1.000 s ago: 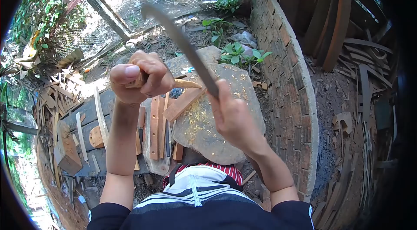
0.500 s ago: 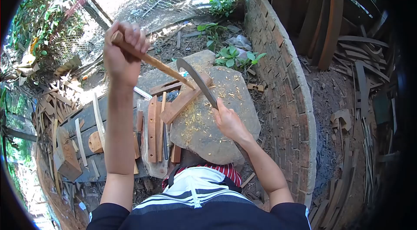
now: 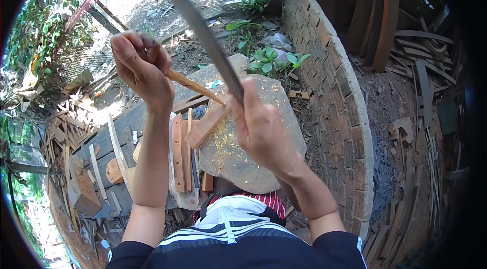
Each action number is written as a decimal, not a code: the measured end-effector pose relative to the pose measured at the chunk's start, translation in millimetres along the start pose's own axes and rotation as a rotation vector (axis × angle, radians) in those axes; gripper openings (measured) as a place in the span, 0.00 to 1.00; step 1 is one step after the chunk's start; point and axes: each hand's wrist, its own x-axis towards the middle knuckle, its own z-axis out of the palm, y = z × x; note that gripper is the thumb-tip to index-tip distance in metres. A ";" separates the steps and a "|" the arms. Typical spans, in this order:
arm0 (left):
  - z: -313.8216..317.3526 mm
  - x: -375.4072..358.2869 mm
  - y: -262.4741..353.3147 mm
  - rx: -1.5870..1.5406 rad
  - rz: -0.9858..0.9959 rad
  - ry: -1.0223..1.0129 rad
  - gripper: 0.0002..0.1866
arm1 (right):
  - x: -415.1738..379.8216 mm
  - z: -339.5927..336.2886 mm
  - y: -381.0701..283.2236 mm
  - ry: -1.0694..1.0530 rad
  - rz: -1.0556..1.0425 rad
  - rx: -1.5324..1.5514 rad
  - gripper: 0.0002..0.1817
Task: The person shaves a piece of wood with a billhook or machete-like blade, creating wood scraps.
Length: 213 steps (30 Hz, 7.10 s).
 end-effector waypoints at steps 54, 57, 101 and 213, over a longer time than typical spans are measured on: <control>-53.9 2.9 5.2 -0.143 -0.232 0.116 0.19 | -27.9 65.5 119.9 -0.197 0.288 -0.221 0.18; -37.9 5.5 8.5 -0.136 -0.244 0.074 0.20 | -25.1 57.5 104.1 -0.275 0.337 -0.183 0.18; -19.6 16.5 1.0 -0.162 -0.269 -0.146 0.20 | 15.5 15.3 17.9 -0.173 0.127 -0.089 0.15; -12.5 13.9 -22.3 -0.047 0.075 -0.094 0.19 | -43.6 62.2 153.0 -0.321 0.513 -0.160 0.16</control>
